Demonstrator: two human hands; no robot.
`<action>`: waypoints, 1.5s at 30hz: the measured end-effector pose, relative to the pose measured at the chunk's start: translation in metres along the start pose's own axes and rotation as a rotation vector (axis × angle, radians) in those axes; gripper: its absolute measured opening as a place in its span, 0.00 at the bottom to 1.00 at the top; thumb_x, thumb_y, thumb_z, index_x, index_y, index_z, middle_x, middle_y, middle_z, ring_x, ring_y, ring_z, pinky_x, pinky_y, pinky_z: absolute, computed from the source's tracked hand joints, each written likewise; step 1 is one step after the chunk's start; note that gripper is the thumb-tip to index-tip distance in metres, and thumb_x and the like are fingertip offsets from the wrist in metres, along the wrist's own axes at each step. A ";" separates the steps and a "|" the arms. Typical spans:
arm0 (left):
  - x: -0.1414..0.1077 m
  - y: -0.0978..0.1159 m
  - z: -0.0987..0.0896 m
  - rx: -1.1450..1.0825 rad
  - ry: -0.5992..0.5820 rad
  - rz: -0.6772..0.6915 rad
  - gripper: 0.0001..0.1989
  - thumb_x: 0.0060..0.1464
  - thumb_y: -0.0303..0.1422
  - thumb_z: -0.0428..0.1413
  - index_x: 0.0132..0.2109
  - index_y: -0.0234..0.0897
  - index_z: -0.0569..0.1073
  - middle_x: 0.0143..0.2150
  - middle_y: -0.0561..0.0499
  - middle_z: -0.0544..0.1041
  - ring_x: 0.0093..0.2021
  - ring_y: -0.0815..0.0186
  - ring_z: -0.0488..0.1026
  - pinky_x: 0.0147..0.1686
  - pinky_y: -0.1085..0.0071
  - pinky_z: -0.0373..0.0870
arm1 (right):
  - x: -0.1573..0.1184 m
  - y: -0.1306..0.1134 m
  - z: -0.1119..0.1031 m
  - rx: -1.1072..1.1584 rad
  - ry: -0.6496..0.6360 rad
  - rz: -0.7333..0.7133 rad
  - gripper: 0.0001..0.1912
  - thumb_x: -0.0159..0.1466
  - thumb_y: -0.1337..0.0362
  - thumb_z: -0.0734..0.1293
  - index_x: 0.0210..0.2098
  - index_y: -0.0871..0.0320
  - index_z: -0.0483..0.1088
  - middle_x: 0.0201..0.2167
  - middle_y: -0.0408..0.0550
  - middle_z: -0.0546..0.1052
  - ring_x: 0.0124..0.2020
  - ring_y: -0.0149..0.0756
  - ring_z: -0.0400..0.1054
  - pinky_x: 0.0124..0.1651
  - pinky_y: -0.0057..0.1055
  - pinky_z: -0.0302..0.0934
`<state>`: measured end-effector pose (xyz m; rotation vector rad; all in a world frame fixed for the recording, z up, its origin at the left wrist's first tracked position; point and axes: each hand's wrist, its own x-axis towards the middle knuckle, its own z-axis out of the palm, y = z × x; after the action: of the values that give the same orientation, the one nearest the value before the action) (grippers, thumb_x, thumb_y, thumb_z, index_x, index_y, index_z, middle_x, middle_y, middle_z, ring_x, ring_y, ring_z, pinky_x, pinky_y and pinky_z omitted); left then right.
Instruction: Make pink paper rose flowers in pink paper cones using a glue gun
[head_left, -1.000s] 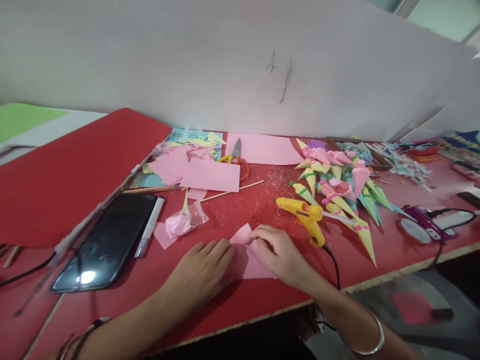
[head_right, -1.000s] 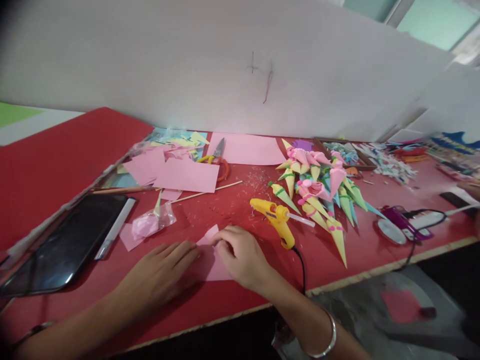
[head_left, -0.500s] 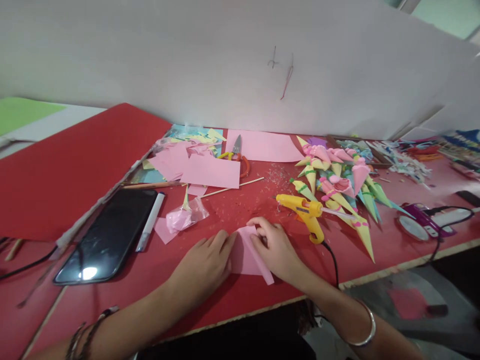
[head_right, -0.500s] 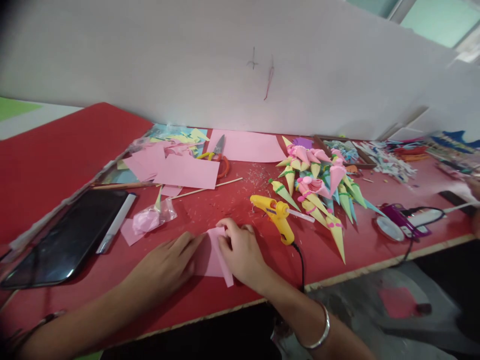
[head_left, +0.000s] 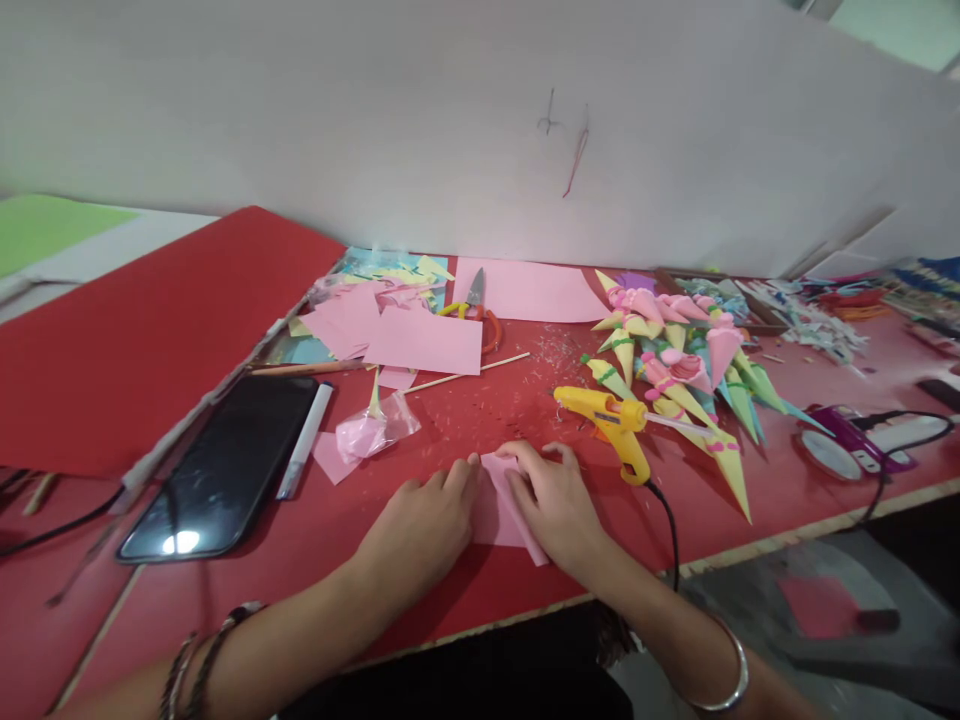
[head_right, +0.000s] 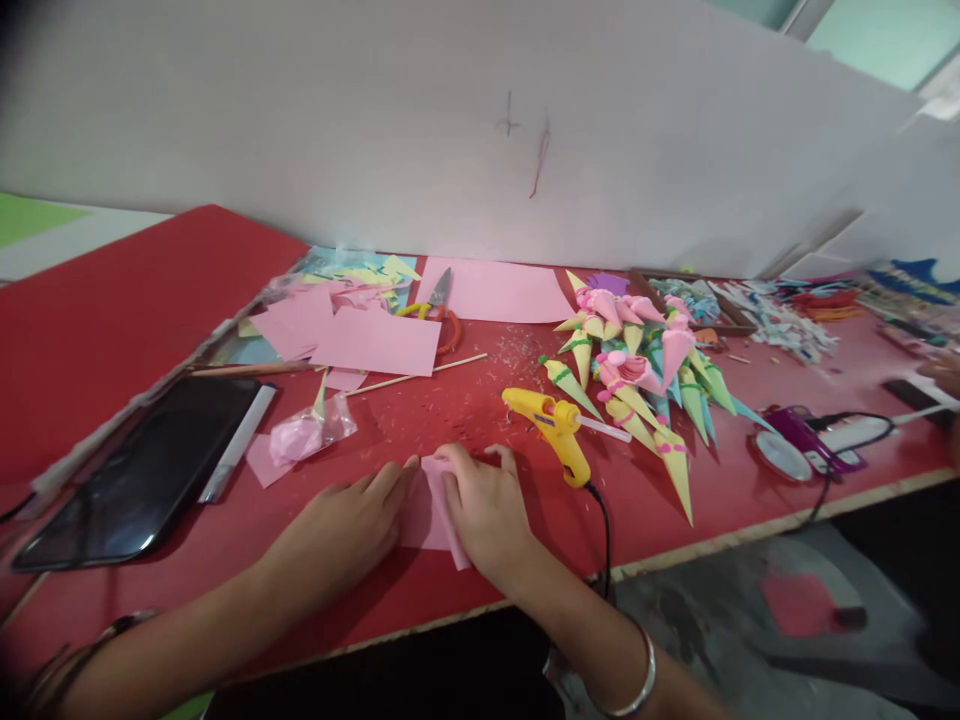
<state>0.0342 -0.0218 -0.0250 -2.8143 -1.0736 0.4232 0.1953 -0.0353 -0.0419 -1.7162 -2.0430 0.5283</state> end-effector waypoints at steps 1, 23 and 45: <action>0.001 0.001 0.000 0.009 -0.007 -0.005 0.24 0.52 0.17 0.47 0.58 0.20 0.63 0.44 0.35 0.74 0.34 0.57 0.75 0.28 0.64 0.75 | -0.001 0.001 0.000 0.002 0.017 -0.001 0.11 0.64 0.71 0.57 0.43 0.57 0.67 0.32 0.45 0.79 0.33 0.37 0.72 0.53 0.41 0.49; -0.003 0.007 -0.001 0.024 -0.054 -0.052 0.28 0.52 0.15 0.43 0.62 0.21 0.55 0.43 0.39 0.73 0.39 0.56 0.74 0.27 0.64 0.77 | -0.026 0.009 -0.005 0.153 0.043 0.043 0.09 0.63 0.69 0.59 0.32 0.53 0.69 0.22 0.36 0.76 0.23 0.30 0.70 0.59 0.44 0.38; -0.011 0.008 0.002 -0.108 -0.037 0.077 0.26 0.54 0.17 0.46 0.59 0.34 0.61 0.45 0.44 0.74 0.39 0.61 0.74 0.32 0.68 0.75 | -0.031 0.002 -0.005 0.159 0.062 0.079 0.15 0.62 0.73 0.57 0.32 0.51 0.72 0.27 0.38 0.80 0.27 0.32 0.72 0.58 0.46 0.38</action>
<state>0.0307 -0.0347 -0.0259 -2.9612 -1.0272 0.4385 0.2043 -0.0653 -0.0415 -1.7022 -1.8443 0.6366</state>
